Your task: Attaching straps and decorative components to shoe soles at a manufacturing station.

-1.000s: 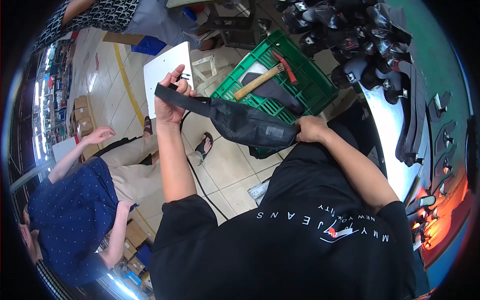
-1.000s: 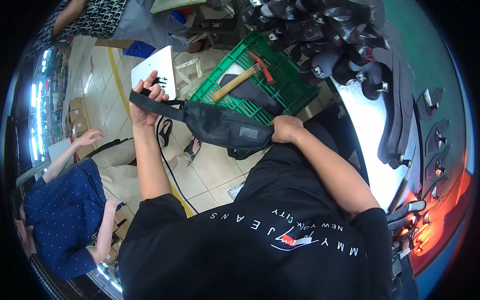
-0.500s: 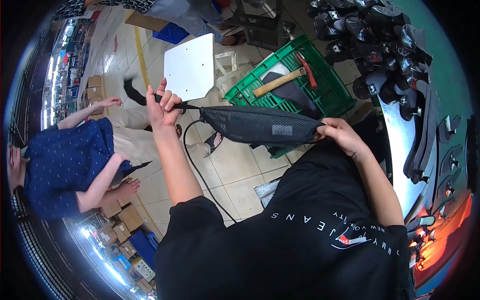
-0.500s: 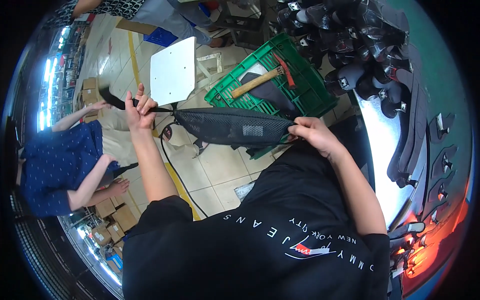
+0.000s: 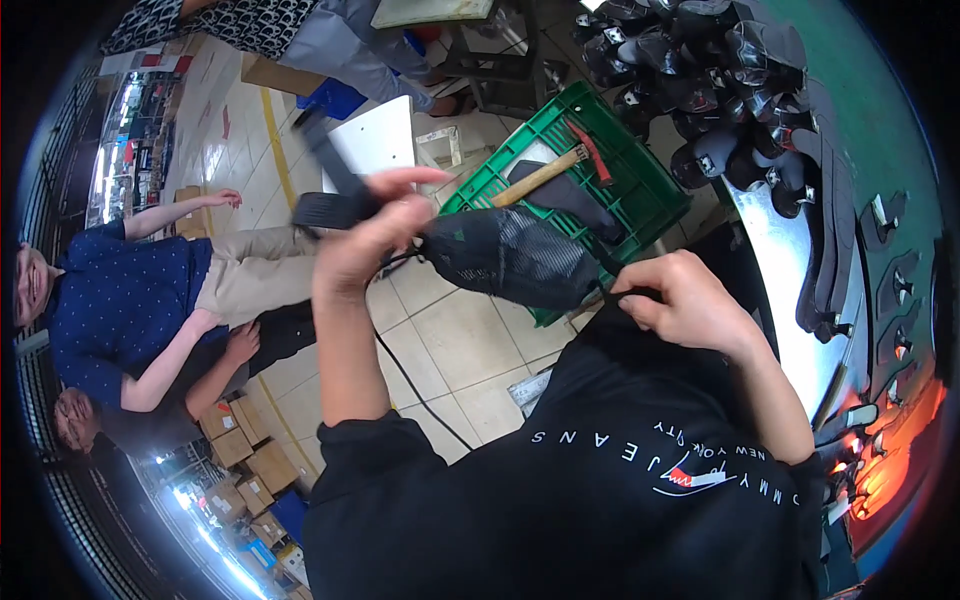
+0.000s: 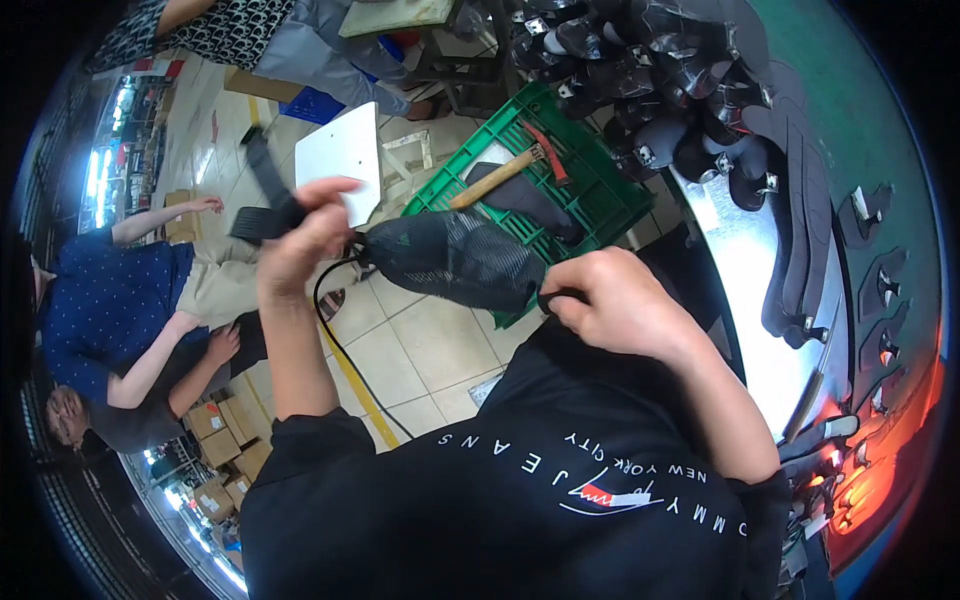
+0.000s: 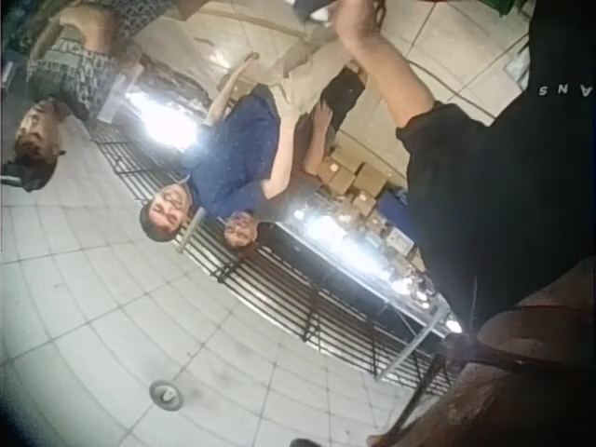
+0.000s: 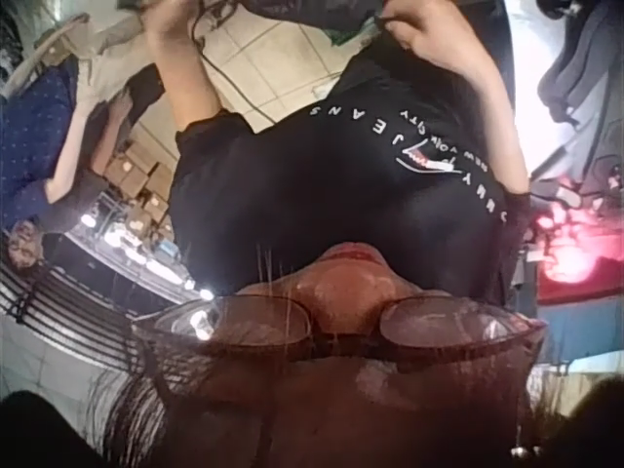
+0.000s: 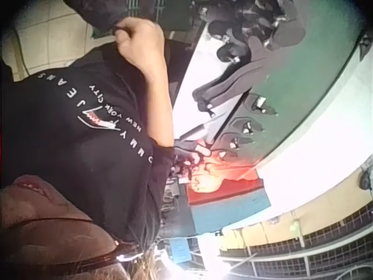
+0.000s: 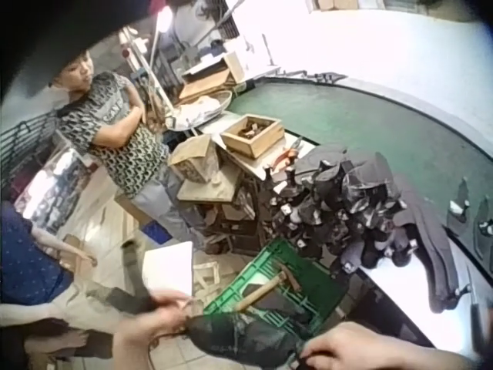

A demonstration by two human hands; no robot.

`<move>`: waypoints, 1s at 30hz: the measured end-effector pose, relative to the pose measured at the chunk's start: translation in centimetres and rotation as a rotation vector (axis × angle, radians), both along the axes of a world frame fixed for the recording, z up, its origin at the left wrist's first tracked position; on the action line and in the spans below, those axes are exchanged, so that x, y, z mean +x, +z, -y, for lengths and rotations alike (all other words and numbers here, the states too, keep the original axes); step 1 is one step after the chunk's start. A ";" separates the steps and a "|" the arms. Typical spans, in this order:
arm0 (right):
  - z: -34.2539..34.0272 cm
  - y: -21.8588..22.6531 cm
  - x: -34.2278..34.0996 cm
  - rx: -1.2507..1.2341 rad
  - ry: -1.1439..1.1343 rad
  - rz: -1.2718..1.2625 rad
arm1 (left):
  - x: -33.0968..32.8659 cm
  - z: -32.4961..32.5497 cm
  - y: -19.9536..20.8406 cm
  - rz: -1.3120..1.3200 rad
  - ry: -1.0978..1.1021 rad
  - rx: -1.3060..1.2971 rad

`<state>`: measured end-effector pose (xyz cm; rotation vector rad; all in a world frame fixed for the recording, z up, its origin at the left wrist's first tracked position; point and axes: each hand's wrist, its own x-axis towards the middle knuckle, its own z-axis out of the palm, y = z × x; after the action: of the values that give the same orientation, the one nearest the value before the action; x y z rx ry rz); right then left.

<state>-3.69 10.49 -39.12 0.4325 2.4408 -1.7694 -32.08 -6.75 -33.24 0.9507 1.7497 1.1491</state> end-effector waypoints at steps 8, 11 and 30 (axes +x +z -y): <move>2.2 5.4 -0.7 0.653 0.184 -0.372 | 9.5 -1.5 -3.1 0.199 -0.569 -0.205; 1.6 5.5 0.6 0.592 0.085 -0.387 | 11.1 -0.5 -4.6 0.439 -0.487 -0.168; 5.4 1.8 19.0 -0.068 -0.814 -0.237 | 13.1 1.0 -0.3 0.160 -0.019 -0.377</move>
<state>15.34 5.04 -37.31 1.4485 2.5324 -2.2659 -19.00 -7.78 -33.51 0.6287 1.7409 0.8173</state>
